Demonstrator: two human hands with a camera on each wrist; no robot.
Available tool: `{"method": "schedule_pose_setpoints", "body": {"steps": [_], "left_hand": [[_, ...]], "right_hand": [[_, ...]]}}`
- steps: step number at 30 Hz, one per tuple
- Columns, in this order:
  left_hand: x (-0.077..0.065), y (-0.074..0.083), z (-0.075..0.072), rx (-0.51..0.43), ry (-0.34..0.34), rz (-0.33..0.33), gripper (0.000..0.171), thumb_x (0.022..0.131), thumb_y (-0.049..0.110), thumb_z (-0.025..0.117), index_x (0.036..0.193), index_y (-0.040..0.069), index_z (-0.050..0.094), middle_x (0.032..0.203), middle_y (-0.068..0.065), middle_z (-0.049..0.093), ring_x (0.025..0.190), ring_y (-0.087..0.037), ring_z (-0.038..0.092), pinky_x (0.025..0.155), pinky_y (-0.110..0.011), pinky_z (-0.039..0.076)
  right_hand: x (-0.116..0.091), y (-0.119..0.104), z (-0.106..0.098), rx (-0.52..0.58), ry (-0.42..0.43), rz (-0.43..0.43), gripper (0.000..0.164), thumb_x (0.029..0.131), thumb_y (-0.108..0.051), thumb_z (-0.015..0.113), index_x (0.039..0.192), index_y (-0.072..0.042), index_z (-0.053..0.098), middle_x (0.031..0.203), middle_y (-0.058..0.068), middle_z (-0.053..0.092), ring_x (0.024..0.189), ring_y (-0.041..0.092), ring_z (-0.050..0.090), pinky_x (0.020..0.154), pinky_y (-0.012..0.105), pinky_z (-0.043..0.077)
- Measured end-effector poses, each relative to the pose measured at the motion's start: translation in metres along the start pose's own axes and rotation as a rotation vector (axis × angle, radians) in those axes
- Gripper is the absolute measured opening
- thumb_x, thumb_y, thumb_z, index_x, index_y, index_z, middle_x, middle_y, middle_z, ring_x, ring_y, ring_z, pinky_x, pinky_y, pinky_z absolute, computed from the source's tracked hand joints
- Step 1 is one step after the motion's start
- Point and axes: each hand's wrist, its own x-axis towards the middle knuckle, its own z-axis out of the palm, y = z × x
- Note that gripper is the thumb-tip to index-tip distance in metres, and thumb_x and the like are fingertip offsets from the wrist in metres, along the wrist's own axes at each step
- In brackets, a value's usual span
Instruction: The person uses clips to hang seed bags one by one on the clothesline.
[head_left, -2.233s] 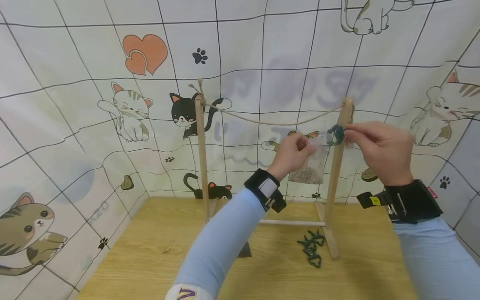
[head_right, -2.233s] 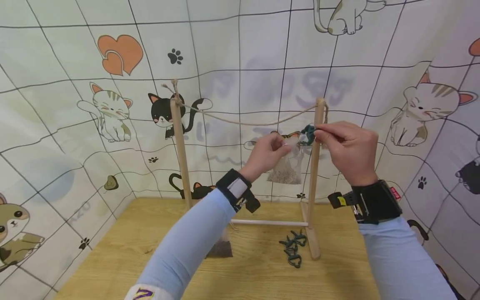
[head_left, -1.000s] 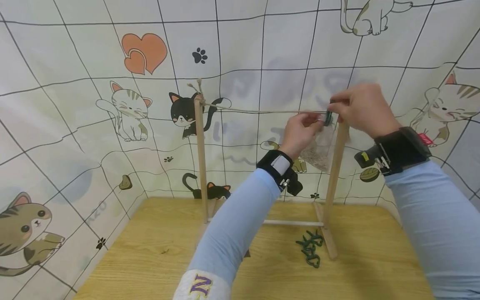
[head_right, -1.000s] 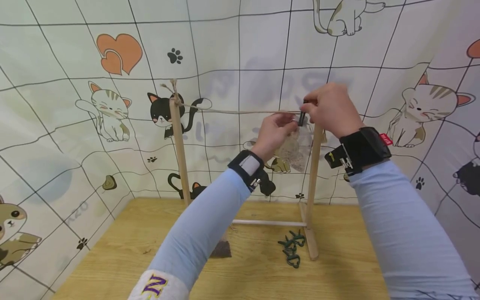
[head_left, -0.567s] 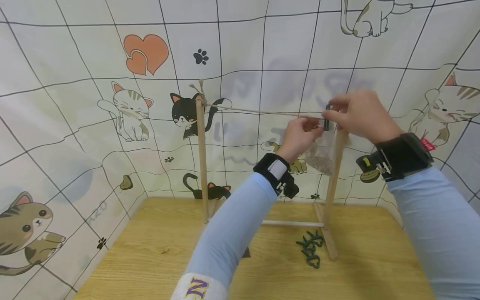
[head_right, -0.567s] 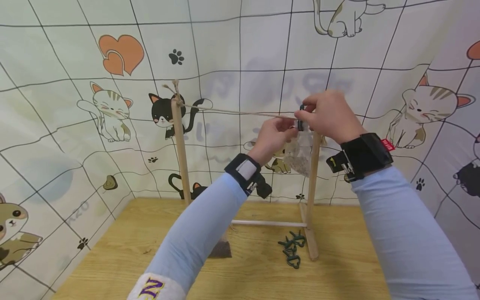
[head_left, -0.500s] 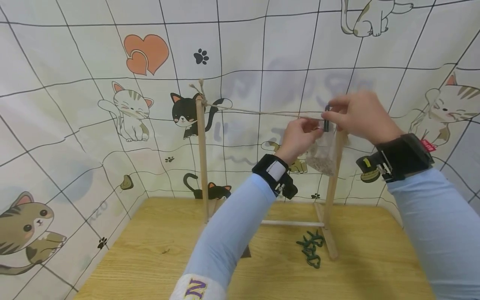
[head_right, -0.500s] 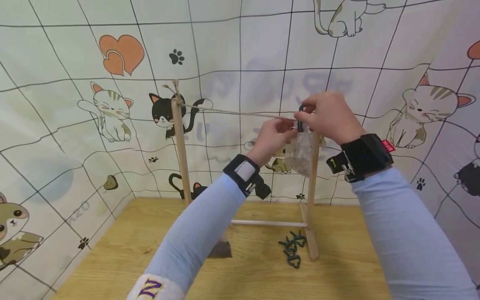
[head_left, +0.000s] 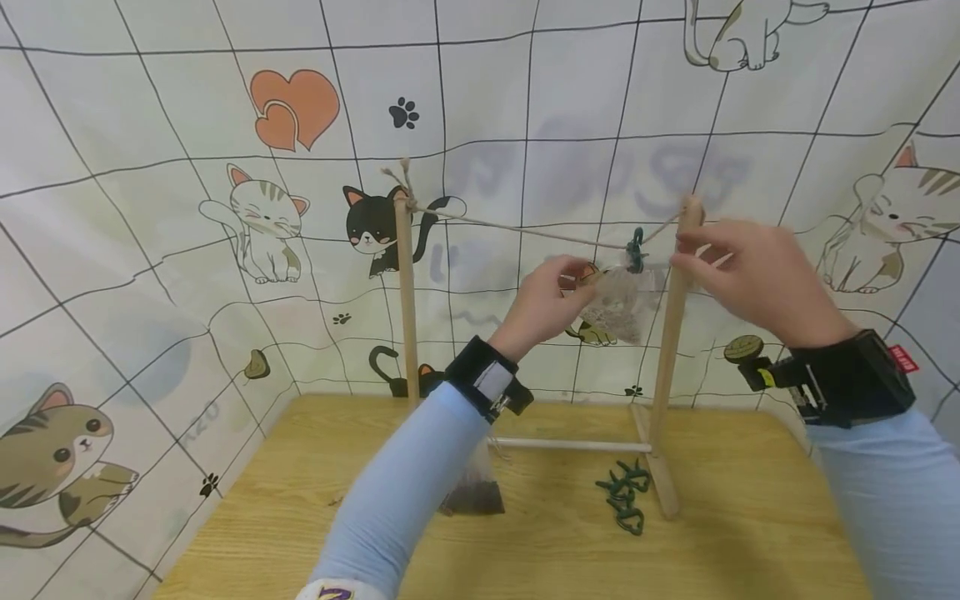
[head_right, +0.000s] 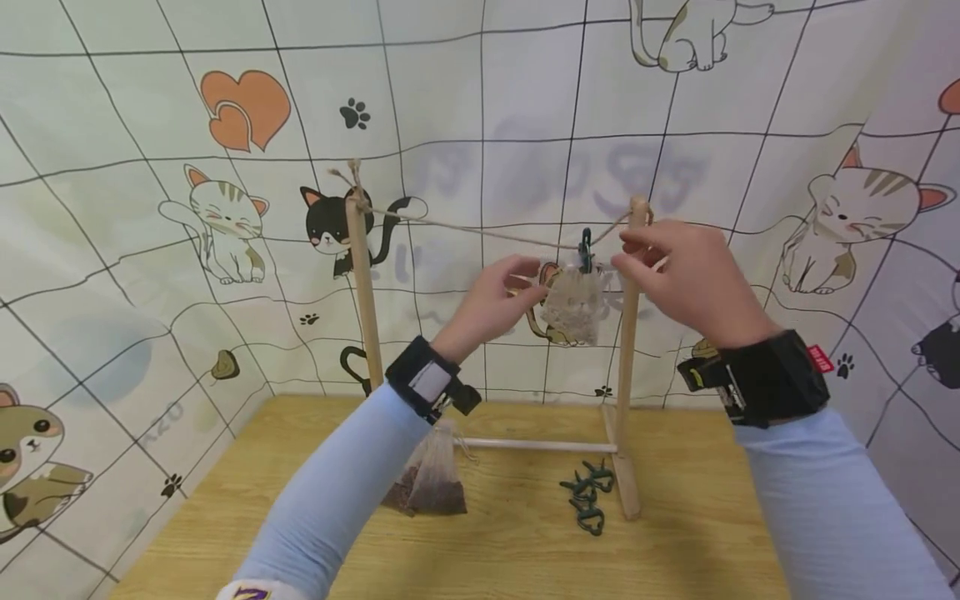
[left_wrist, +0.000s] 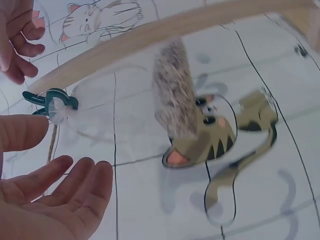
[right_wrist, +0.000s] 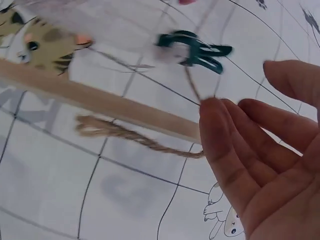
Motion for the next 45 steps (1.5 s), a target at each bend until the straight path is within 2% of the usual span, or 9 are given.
{"method": "schedule_pose_setpoints", "body": {"steps": [4, 9, 11, 18, 25, 30, 36, 41, 45], "left_hand": [[-0.021, -0.006, -0.011, 0.161, 0.022, 0.083, 0.046, 0.106, 0.019, 0.059, 0.149, 0.004, 0.052, 0.144, -0.013, 0.057, 0.128, -0.025, 0.056, 0.104, -0.035, 0.049], [-0.046, -0.015, -0.016, 0.292, 0.061, 0.187, 0.047, 0.106, 0.019, 0.059, 0.148, 0.001, 0.05, 0.145, -0.017, 0.055, 0.135, -0.029, 0.052, 0.112, -0.041, 0.044], [-0.055, -0.02, -0.015, 0.33, 0.083, 0.234, 0.047, 0.106, 0.019, 0.06, 0.148, -0.001, 0.051, 0.144, -0.019, 0.055, 0.135, -0.031, 0.052, 0.113, -0.042, 0.043], [-0.086, -0.046, 0.001, 0.455, 0.182, 0.331, 0.044, 0.105, 0.02, 0.062, 0.142, -0.003, 0.055, 0.14, -0.02, 0.058, 0.13, -0.034, 0.056, 0.111, -0.044, 0.045], [-0.114, -0.075, 0.02, 0.553, 0.25, 0.357, 0.045, 0.102, 0.018, 0.066, 0.14, -0.005, 0.058, 0.138, -0.021, 0.061, 0.127, -0.035, 0.059, 0.107, -0.047, 0.049], [-0.133, -0.093, 0.036, 0.587, 0.272, 0.355, 0.046, 0.099, 0.017, 0.069, 0.138, -0.006, 0.059, 0.136, -0.022, 0.062, 0.124, -0.036, 0.061, 0.104, -0.048, 0.051], [-0.155, -0.11, 0.056, 0.597, 0.276, 0.295, 0.046, 0.097, 0.016, 0.073, 0.135, -0.005, 0.061, 0.133, -0.02, 0.064, 0.122, -0.035, 0.062, 0.102, -0.047, 0.052], [-0.171, -0.124, 0.071, 0.628, 0.254, 0.222, 0.049, 0.095, 0.02, 0.076, 0.136, -0.003, 0.061, 0.132, -0.019, 0.065, 0.121, -0.033, 0.063, 0.101, -0.048, 0.052], [-0.178, -0.134, 0.08, 0.64, 0.234, 0.191, 0.049, 0.094, 0.019, 0.077, 0.136, -0.003, 0.062, 0.132, -0.019, 0.065, 0.121, -0.033, 0.063, 0.102, -0.05, 0.051]], "right_hand": [[-0.032, 0.005, 0.02, -0.022, 0.156, -0.065, 0.033, 0.09, -0.002, 0.074, 0.123, 0.003, 0.071, 0.114, 0.023, 0.071, 0.093, 0.038, 0.069, 0.072, 0.036, 0.052], [-0.067, 0.011, 0.047, 0.016, 0.299, -0.088, 0.047, 0.084, 0.003, 0.075, 0.13, 0.004, 0.068, 0.125, 0.023, 0.066, 0.112, 0.041, 0.061, 0.086, 0.015, 0.044], [-0.079, 0.012, 0.059, 0.021, 0.339, -0.096, 0.048, 0.083, 0.003, 0.074, 0.131, 0.004, 0.067, 0.125, 0.023, 0.066, 0.113, 0.041, 0.062, 0.083, 0.004, 0.035], [-0.118, 0.012, 0.103, 0.094, 0.397, -0.053, 0.043, 0.089, -0.004, 0.07, 0.131, 0.007, 0.066, 0.128, 0.026, 0.063, 0.116, 0.045, 0.059, 0.1, -0.001, 0.025], [-0.151, 0.01, 0.144, 0.141, 0.37, 0.012, 0.052, 0.076, 0.012, 0.077, 0.127, 0.01, 0.067, 0.127, 0.026, 0.064, 0.113, 0.045, 0.06, 0.099, 0.0, 0.029], [-0.168, 0.009, 0.165, 0.175, 0.353, 0.056, 0.048, 0.075, 0.012, 0.078, 0.122, 0.012, 0.068, 0.122, 0.027, 0.066, 0.109, 0.046, 0.062, 0.102, 0.0, 0.028], [-0.187, 0.006, 0.183, 0.169, 0.301, 0.134, 0.047, 0.077, 0.007, 0.081, 0.122, 0.008, 0.07, 0.119, 0.022, 0.067, 0.102, 0.04, 0.065, 0.075, 0.003, 0.042], [-0.199, 0.007, 0.199, 0.172, 0.281, 0.141, 0.046, 0.074, 0.008, 0.083, 0.119, 0.008, 0.072, 0.115, 0.023, 0.068, 0.095, 0.039, 0.069, 0.084, -0.002, 0.036], [-0.206, 0.008, 0.208, 0.17, 0.226, 0.172, 0.044, 0.074, 0.007, 0.084, 0.117, 0.009, 0.072, 0.115, 0.024, 0.068, 0.091, 0.037, 0.07, 0.076, 0.011, 0.052]]}}
